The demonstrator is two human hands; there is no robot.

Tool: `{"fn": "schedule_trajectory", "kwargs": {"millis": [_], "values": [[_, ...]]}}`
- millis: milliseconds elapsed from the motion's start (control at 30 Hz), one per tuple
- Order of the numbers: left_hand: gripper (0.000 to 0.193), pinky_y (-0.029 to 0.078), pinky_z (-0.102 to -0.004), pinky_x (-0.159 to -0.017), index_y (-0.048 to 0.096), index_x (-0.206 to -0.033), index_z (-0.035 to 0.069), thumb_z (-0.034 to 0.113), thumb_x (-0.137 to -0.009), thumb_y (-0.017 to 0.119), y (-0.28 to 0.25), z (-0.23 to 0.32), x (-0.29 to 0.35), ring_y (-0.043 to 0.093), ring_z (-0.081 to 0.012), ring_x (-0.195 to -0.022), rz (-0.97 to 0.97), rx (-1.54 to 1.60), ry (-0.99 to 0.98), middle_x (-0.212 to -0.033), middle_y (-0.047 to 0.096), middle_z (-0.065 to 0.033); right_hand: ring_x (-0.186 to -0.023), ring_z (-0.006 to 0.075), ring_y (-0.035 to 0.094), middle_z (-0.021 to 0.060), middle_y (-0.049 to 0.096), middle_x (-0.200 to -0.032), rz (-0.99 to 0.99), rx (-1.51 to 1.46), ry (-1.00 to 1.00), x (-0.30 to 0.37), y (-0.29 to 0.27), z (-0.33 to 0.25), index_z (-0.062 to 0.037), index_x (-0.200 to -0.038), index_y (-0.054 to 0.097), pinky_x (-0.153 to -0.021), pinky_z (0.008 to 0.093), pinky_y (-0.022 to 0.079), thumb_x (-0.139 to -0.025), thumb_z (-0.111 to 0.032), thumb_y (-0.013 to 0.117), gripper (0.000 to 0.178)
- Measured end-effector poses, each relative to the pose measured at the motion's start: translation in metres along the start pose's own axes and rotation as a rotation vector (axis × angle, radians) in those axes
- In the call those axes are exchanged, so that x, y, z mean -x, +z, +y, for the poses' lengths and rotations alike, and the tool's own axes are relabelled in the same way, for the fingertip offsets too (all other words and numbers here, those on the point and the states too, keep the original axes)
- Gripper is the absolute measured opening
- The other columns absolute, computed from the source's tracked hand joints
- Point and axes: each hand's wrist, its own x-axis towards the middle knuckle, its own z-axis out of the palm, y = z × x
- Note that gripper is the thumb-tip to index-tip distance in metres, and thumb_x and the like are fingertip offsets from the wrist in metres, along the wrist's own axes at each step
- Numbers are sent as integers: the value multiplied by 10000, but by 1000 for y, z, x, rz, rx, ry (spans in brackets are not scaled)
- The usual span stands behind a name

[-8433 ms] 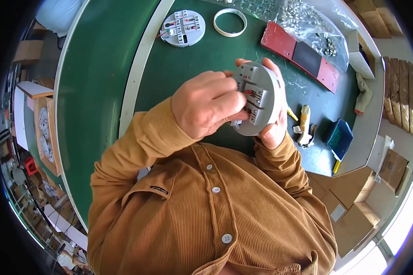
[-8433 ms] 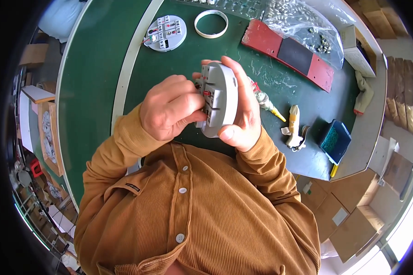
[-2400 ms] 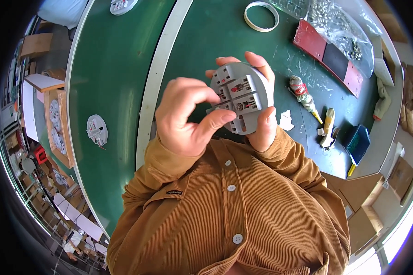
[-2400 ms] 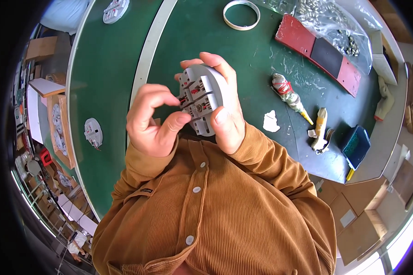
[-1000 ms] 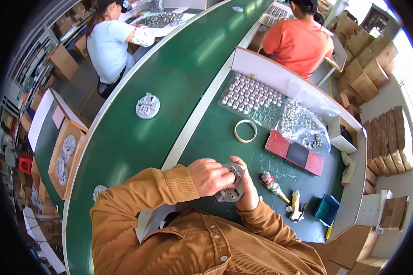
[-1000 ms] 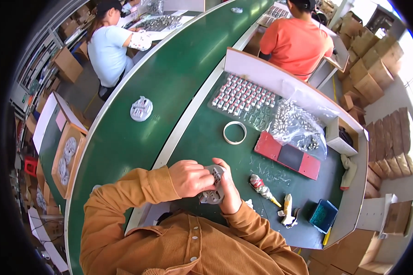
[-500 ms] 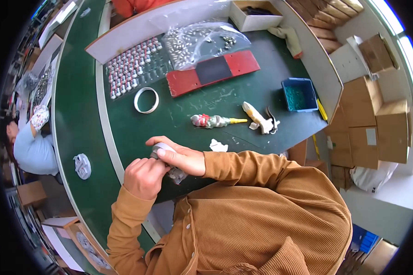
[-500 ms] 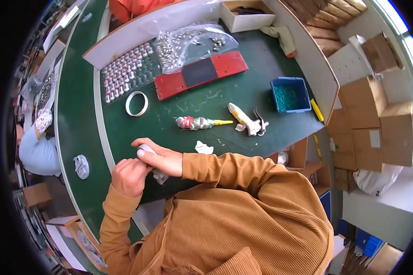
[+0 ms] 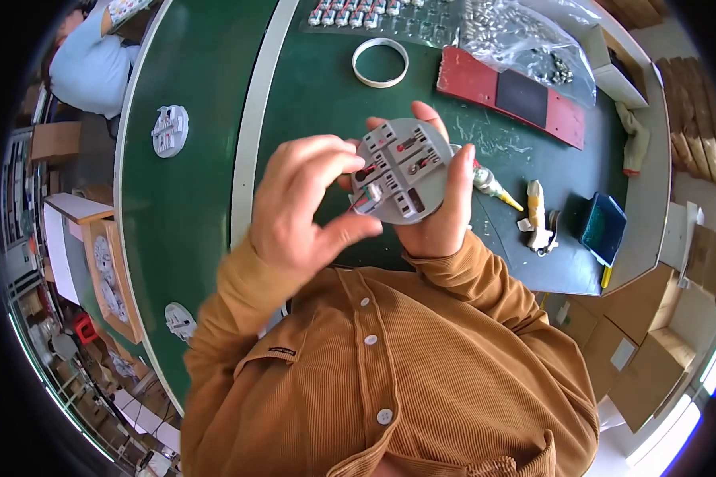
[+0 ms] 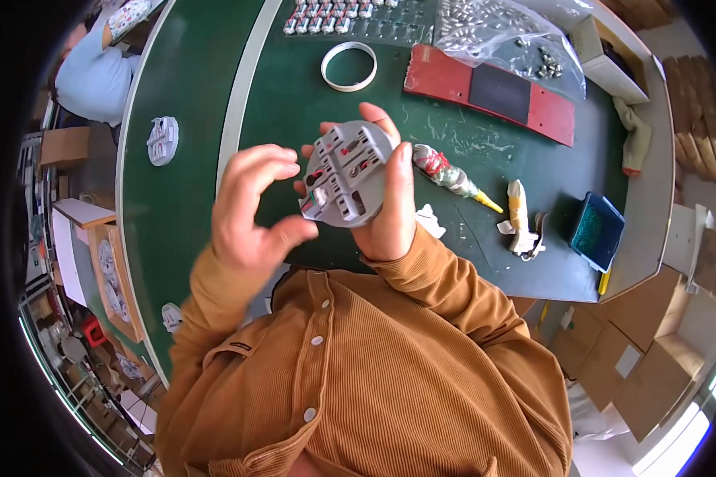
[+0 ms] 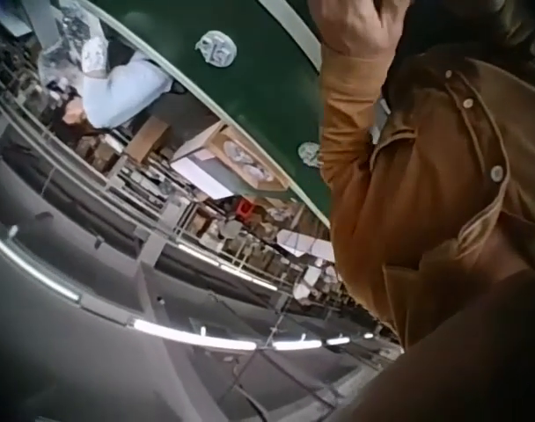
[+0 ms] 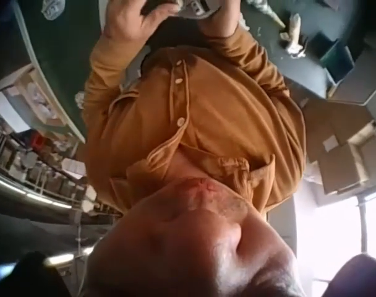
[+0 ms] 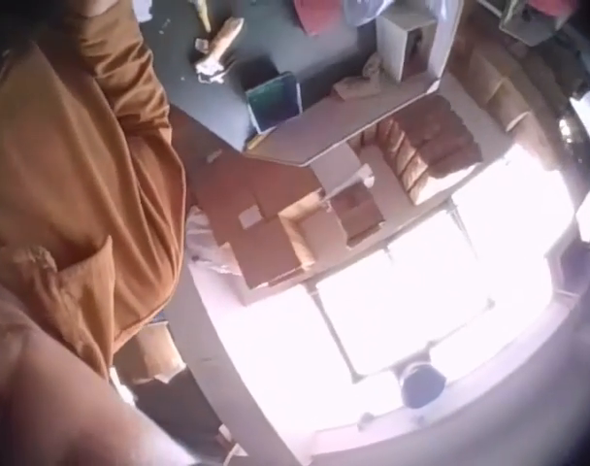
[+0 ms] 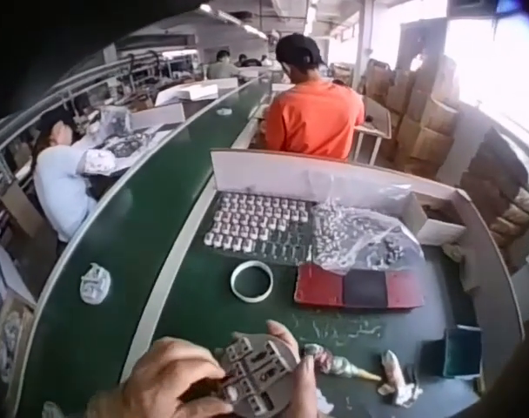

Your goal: The person assembles small electronic components and circuit boards into circular plastic housings by hand.

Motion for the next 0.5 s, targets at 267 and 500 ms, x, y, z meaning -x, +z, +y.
{"fn": "schedule_trajectory", "kwargs": {"millis": [267,500], "values": [[503,581,-399,-1017,732,-1289,-12,276,-894,846,26,2,37,716,-320,-1133,240,144,-228,-1305,726,-179,-1339,383,605,244,589,-1470,108,-88,165,-8,9,-9,-153,-1619,400,-1086,521,535,-1095,-683,393,745],[444,594,-408,-987,743,-1263,-21,266,-931,814,18,-16,38,719,-335,-1116,202,231,-223,-1343,713,-185,-1352,388,600,231,594,-1475,78,115,233,-12,-23,-14,-141,-1610,419,-1099,543,526,-1090,-665,456,739]]}}
